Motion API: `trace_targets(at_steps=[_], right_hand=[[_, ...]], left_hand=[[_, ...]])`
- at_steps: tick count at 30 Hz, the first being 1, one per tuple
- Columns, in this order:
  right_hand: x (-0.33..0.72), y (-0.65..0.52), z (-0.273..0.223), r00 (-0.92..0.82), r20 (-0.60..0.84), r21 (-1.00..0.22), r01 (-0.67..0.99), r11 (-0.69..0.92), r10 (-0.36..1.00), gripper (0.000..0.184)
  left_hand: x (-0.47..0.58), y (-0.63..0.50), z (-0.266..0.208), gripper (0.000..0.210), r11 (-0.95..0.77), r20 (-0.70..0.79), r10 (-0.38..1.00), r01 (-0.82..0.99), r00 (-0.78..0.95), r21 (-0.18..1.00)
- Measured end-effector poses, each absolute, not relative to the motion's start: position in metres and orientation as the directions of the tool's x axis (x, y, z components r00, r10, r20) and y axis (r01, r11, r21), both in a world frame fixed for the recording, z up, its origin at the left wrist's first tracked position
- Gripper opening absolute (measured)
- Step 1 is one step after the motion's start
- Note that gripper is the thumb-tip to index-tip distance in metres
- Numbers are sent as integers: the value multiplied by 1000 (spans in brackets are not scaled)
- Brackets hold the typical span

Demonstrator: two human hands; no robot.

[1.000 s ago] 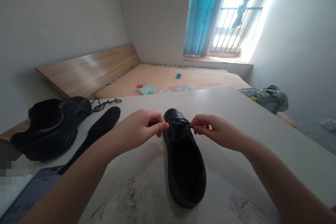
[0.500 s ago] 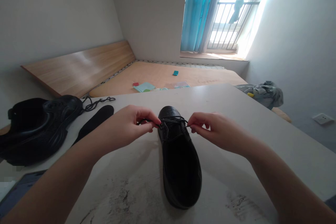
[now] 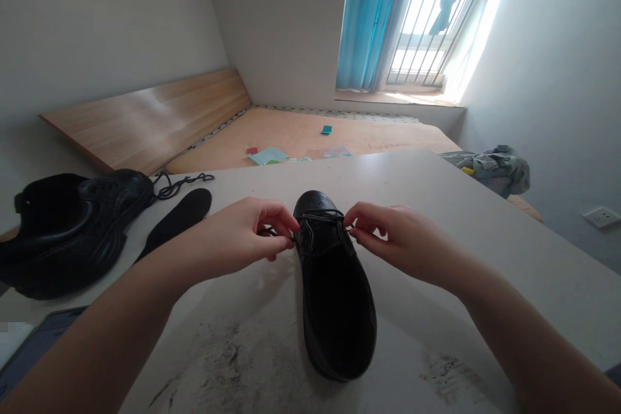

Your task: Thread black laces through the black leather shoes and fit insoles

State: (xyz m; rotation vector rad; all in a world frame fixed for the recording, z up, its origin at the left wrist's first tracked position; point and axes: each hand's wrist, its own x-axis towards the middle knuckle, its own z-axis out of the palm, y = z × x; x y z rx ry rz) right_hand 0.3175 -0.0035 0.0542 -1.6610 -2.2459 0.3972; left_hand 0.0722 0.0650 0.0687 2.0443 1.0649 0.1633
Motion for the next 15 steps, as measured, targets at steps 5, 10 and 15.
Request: trace_targets(at_steps=[5,10,15], right_hand=[[317,-3,53,-327,48,-434,844,315,944,28],[319,-2,52,-346,52,-463,823,329,937,31],[319,-2,52,-364,37,-495,802,334,931,28]], left_hand=[[77,59,73,21,-469,-190,764,733,617,492],[73,60,76,28,-483,-118,809,764,577,428],[77,60,74,23,-350,-97,830,648,549,676]])
